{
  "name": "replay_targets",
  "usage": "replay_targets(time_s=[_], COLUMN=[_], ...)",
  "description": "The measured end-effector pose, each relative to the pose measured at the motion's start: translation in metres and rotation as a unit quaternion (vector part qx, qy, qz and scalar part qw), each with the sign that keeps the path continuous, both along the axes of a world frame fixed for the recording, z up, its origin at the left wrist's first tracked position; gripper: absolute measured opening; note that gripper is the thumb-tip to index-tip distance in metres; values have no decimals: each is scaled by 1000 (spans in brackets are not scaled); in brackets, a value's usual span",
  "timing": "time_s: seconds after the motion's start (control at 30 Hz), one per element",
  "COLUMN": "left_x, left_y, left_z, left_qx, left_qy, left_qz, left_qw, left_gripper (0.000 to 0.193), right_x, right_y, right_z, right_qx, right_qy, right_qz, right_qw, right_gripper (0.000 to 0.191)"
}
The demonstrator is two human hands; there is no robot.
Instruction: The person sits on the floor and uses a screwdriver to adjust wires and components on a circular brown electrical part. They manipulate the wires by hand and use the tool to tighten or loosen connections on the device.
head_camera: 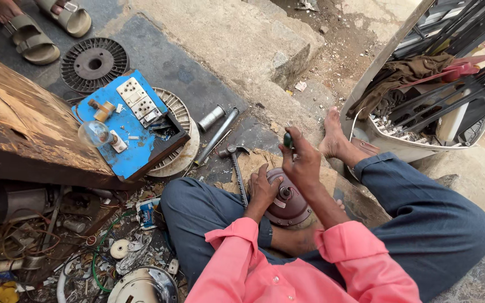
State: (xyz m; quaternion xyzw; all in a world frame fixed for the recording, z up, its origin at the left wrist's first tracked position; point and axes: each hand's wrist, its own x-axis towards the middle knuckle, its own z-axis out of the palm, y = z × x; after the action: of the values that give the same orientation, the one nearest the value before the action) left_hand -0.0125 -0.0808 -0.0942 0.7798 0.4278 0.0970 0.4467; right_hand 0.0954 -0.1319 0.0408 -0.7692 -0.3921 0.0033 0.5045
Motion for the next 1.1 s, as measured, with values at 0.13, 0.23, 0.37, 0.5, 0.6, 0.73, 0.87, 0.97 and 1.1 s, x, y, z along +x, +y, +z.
replay_targets(time_s=[0.13, 0.23, 0.37, 0.5, 0.6, 0.73, 0.87, 0.97, 1.1], left_x=[-1, -4, -4, 1, 1, -3, 5, 31, 60], left_y=[0, -1, -2, -2, -5, -7, 7, 13, 10], left_z=[3, 4, 2, 3, 7, 13, 23, 34, 49], left_qx=[19, 28, 19, 36, 33, 26, 8, 31, 17], left_qy=[-12, -29, -16, 4, 12, 24, 129, 91, 172], left_qz=[-6, -10, -4, -10, -11, -24, -72, -193, -316], left_qw=[1000, 999, 1000, 999, 999, 999, 989, 976, 933], left_gripper=[78, 71, 65, 62, 61, 61, 63, 73, 85], right_x=[10, 40, 51, 39, 31, 28, 47, 68, 87], right_y=[12, 10, -14, -17, -1, 1, -41, -78, -90], right_z=[10, 14, 1, -8, 0, 26, 54, 65, 62], right_qx=[-88, -16, -21, 7, -39, 14, 22, 2, 79], right_qy=[-113, 205, 129, 54, 4, -50, -45, 15, 9], right_qz=[-1, 197, 166, 37, -33, 53, 64, 4, -42], right_qw=[990, 959, 977, 998, 999, 997, 997, 1000, 996], right_gripper=[44, 46, 45, 45, 44, 44, 39, 44, 42])
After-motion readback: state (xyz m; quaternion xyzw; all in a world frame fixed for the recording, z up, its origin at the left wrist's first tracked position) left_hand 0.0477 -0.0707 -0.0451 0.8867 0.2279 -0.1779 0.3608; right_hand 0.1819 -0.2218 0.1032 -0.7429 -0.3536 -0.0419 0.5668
